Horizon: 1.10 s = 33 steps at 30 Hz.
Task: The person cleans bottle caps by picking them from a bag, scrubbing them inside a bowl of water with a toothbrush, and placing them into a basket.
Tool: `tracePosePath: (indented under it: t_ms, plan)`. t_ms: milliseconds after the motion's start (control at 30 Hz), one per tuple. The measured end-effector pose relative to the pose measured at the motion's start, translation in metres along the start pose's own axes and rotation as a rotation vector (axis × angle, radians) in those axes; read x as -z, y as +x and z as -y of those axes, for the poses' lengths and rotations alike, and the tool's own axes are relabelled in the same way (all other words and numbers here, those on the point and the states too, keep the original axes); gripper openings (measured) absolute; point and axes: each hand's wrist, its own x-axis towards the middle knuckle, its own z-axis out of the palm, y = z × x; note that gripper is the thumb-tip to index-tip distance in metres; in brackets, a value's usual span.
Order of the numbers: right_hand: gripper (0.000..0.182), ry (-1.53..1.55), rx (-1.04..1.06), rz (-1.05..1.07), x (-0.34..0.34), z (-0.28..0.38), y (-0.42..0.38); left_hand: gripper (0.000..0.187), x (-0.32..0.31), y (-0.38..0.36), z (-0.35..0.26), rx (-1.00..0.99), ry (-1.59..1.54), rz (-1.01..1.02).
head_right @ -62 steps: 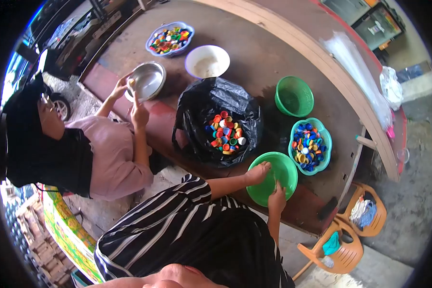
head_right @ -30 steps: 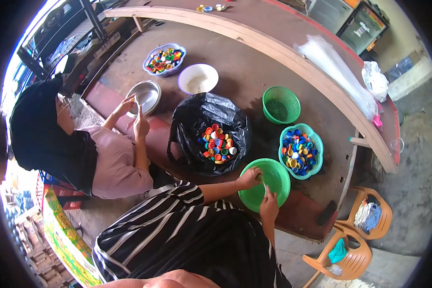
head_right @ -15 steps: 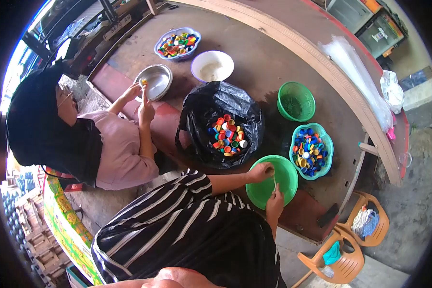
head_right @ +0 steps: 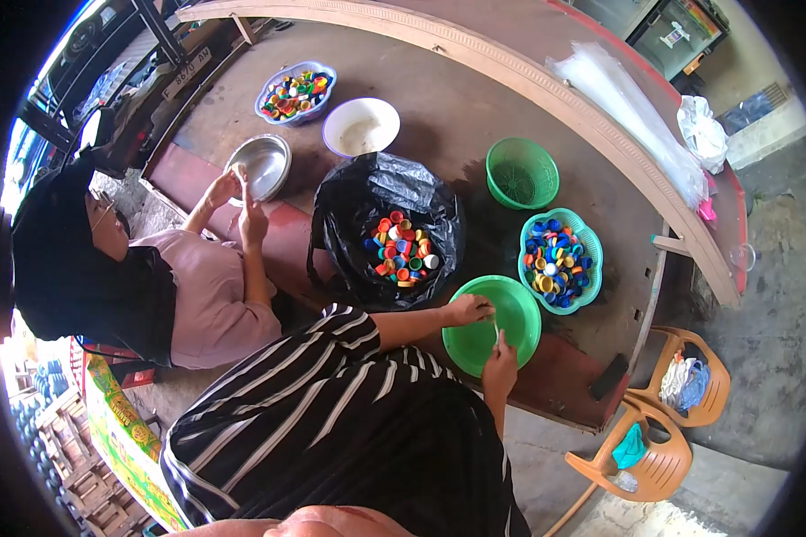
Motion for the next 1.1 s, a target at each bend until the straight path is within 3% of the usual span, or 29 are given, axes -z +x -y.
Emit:
tracePosePath:
  t_ms: [133, 267, 367, 433, 533, 667, 867, 967, 1100]
  plan:
    - [0.036, -0.139, 0.01, 0.061, 0.01, -0.002, 0.005, 0.018, -0.012, -0.001, 0.013, -0.107, 0.065, -0.109]
    - [0.035, -0.296, 0.002, -0.02, 0.004, -0.018, 0.016, 0.022, -0.013, 0.003, 0.017, -0.006, 0.145, -0.103]
    - [0.034, -0.285, 0.068, 0.138, 0.007, -0.018, 0.02, 0.023, -0.022, 0.004, 0.03, -0.019, 0.215, -0.173]
    - [0.034, -0.192, 0.093, 0.078, 0.014, -0.007, 0.017, 0.021, -0.026, 0.008, 0.032, 0.013, 0.202, -0.236]
    - [0.034, -0.132, 0.106, 0.013, 0.01, -0.003, 0.019, 0.023, -0.022, 0.01, 0.029, 0.091, 0.212, -0.17]
    - [0.033, -0.086, 0.211, 0.047, 0.006, -0.009, 0.023, 0.023, -0.023, 0.008, 0.028, 0.035, 0.168, -0.195]
    - [0.032, -0.373, 0.159, 0.082, 0.003, -0.025, 0.032, 0.032, -0.031, -0.005, 0.017, 0.086, 0.584, -0.062]
    - [0.032, -0.277, 0.14, 0.191, 0.011, -0.018, 0.03, 0.03, -0.03, -0.005, 0.016, 0.138, 0.68, 0.081]
    - [0.033, -0.163, 0.134, 0.068, 0.014, -0.018, 0.025, 0.038, -0.025, 0.0, 0.006, 0.059, 0.515, -0.107]
